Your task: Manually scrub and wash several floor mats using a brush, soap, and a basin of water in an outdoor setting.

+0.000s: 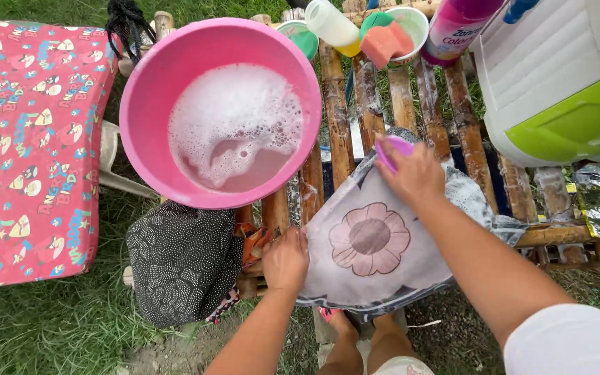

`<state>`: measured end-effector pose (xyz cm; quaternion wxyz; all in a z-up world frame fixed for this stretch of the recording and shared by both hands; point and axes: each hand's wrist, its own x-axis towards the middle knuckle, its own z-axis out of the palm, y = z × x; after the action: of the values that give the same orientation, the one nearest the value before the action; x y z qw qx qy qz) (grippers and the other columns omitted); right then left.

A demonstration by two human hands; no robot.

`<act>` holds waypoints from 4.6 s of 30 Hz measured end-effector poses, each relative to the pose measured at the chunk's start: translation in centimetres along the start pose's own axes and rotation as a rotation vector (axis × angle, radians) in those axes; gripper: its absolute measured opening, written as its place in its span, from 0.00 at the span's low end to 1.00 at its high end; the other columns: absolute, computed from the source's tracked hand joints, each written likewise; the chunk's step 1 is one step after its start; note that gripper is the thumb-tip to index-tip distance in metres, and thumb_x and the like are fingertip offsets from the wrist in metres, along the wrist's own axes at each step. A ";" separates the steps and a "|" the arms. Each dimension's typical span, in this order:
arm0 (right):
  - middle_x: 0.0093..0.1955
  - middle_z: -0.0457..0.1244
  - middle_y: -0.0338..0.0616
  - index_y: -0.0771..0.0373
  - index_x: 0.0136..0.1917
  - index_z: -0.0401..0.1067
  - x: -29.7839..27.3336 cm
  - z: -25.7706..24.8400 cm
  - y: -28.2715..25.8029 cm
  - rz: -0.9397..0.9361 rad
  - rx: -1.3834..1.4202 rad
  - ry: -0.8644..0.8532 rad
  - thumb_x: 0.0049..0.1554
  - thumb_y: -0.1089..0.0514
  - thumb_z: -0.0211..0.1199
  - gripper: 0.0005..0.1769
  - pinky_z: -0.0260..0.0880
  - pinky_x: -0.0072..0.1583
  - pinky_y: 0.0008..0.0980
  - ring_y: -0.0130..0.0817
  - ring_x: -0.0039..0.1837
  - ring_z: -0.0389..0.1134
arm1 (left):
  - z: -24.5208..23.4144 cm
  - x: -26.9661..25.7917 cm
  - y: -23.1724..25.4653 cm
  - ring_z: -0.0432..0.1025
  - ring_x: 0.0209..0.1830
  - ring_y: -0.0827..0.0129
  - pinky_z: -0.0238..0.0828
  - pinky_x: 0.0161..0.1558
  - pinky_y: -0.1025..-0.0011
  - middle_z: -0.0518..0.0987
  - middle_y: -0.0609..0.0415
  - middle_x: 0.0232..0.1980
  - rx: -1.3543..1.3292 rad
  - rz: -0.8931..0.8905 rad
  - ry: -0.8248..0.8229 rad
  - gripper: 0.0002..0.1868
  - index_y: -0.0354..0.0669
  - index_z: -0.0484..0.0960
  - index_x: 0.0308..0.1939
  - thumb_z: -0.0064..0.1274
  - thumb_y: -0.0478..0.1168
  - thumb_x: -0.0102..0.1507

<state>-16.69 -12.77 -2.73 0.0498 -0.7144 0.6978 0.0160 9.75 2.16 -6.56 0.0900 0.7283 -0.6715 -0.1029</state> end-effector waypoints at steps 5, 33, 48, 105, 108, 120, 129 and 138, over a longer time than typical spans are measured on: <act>0.50 0.59 0.57 0.20 0.77 0.56 -3.2 -2.1 -5.1 0.051 0.111 0.026 0.62 0.29 0.52 0.30 0.72 0.43 0.47 0.54 0.50 0.66 | -0.3 0.7 0.3 0.78 0.34 0.51 0.69 0.42 0.53 0.83 0.47 0.32 -0.052 0.014 0.085 0.16 0.45 0.75 0.34 0.42 0.50 0.70; 0.54 0.59 0.58 0.16 0.74 0.59 -13.8 0.0 -3.6 -0.082 0.165 -0.164 0.55 0.30 0.56 0.33 0.73 0.52 0.52 0.56 0.58 0.64 | -0.2 0.3 0.0 0.78 0.34 0.49 0.69 0.44 0.50 0.83 0.44 0.31 -0.048 -0.036 -0.004 0.17 0.46 0.80 0.39 0.39 0.49 0.69; 0.56 0.60 0.62 0.23 0.82 0.52 -7.8 0.1 3.2 0.227 0.106 -0.097 0.61 0.27 0.49 0.37 0.71 0.49 0.51 0.55 0.52 0.66 | 0.1 0.7 -0.2 0.77 0.34 0.49 0.70 0.45 0.51 0.82 0.45 0.31 -0.043 0.003 0.012 0.16 0.46 0.79 0.36 0.40 0.48 0.70; 0.47 0.65 0.52 0.27 0.73 0.66 -8.2 0.2 9.5 0.261 -0.050 0.046 0.59 0.28 0.54 0.29 0.70 0.45 0.48 0.48 0.45 0.68 | 0.9 0.1 -0.5 0.77 0.34 0.51 0.71 0.44 0.54 0.82 0.47 0.30 0.051 0.034 0.100 0.14 0.44 0.79 0.38 0.42 0.46 0.70; 0.44 0.64 0.55 0.23 0.68 0.70 -13.1 1.7 -2.5 0.027 0.251 0.048 0.59 0.31 0.56 0.23 0.69 0.48 0.52 0.52 0.47 0.68 | 0.9 0.1 0.0 0.77 0.33 0.50 0.71 0.41 0.52 0.82 0.45 0.29 -0.014 0.045 0.110 0.13 0.43 0.79 0.38 0.42 0.45 0.69; 0.71 0.59 0.56 0.23 0.80 0.51 -10.4 -2.7 17.5 0.476 0.238 -0.392 0.60 0.27 0.51 0.36 0.66 0.66 0.49 0.53 0.68 0.64 | 0.3 7.9 2.1 0.77 0.42 0.47 0.73 0.43 0.54 0.82 0.37 0.42 -0.084 0.032 -0.401 0.32 0.37 0.79 0.52 0.62 0.62 0.60; 0.79 0.53 0.49 0.47 0.83 0.46 -17.2 0.2 22.6 0.757 1.594 -0.206 0.61 0.42 0.53 0.41 0.54 0.74 0.53 0.48 0.79 0.55 | -2.5 12.5 9.7 0.78 0.38 0.69 0.77 0.41 0.65 0.85 0.51 0.44 -0.679 -0.035 -1.037 0.25 0.33 0.81 0.57 0.59 0.40 0.57; 0.59 0.68 0.48 0.57 0.74 0.64 -17.7 3.7 26.8 0.387 2.285 -0.279 0.54 0.31 0.63 0.44 0.73 0.55 0.54 0.47 0.55 0.72 | -21.4 11.1 21.4 0.74 0.39 0.76 0.72 0.42 0.74 0.84 0.58 0.47 -1.058 0.164 -0.724 0.23 0.38 0.79 0.63 0.56 0.39 0.63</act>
<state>-43.73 4.60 -6.08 0.7370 -0.1277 0.3919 -0.5357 -4.10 -10.82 19.44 0.2122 0.4512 -0.5714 -0.6519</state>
